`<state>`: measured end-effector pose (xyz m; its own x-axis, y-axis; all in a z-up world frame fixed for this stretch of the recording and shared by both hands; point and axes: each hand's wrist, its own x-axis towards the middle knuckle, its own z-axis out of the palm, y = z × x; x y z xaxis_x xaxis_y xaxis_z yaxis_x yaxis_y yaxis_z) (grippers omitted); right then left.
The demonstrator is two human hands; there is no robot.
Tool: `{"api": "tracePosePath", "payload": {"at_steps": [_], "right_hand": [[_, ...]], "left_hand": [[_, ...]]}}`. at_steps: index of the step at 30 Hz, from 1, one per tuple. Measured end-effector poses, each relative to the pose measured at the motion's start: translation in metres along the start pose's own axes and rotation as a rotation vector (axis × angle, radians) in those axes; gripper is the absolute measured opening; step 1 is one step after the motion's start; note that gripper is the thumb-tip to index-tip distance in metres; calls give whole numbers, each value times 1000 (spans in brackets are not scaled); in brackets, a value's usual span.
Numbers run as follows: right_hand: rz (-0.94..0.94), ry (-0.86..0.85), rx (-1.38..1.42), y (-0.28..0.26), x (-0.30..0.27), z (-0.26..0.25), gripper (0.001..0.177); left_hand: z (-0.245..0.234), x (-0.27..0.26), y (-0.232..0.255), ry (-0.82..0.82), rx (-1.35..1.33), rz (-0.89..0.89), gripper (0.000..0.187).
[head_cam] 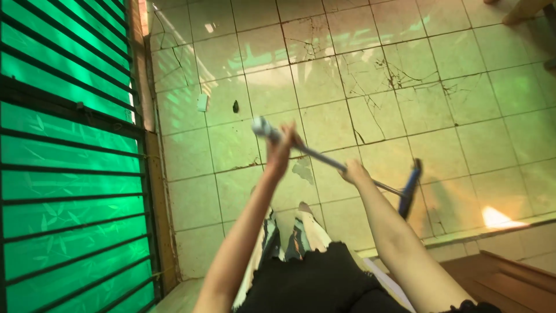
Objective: Sweeping a tiled floor with a broom, moving from an entryway into an indoor room.
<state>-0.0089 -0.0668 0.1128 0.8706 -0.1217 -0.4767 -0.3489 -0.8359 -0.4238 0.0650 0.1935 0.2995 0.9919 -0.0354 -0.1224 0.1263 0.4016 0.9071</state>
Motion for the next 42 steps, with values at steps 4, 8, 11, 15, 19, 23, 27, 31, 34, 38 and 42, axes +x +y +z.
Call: {"api": "tracePosePath", "payload": {"at_steps": [4, 8, 11, 15, 19, 23, 27, 31, 34, 38, 42], "right_hand": [[420, -100, -307, 5, 0, 53, 43], [505, -44, -171, 14, 67, 150, 20], [-148, 458, -66, -88, 99, 196, 16], [-272, 699, 311, -259, 160, 183, 15], [-267, 451, 416, -392, 189, 129, 25], [-393, 292, 319, -477, 204, 60, 14], [-348, 112, 140, -498, 179, 20, 15], [-269, 57, -1, -432, 154, 51, 13], [-92, -3, -82, -345, 159, 104, 15], [161, -194, -117, -278, 139, 165, 17], [29, -82, -48, -318, 149, 237, 21]], "left_hand": [[-45, -36, -43, -432, 243, -317, 32], [-71, -3, -33, -514, 253, -349, 31], [-137, 48, 0, -366, 523, -226, 26], [-165, 127, 149, -350, 531, -139, 27], [-185, 163, 229, -284, 740, -50, 33], [-203, 184, 283, -215, 730, 112, 40], [-250, 189, 318, -344, 463, 156, 40], [-281, 183, 261, -269, 94, 138, 34], [-300, 177, 150, 89, -213, 53, 25], [-274, 133, 86, 274, -341, -38, 36], [-285, 139, 148, 1, -182, -27, 43]]}}
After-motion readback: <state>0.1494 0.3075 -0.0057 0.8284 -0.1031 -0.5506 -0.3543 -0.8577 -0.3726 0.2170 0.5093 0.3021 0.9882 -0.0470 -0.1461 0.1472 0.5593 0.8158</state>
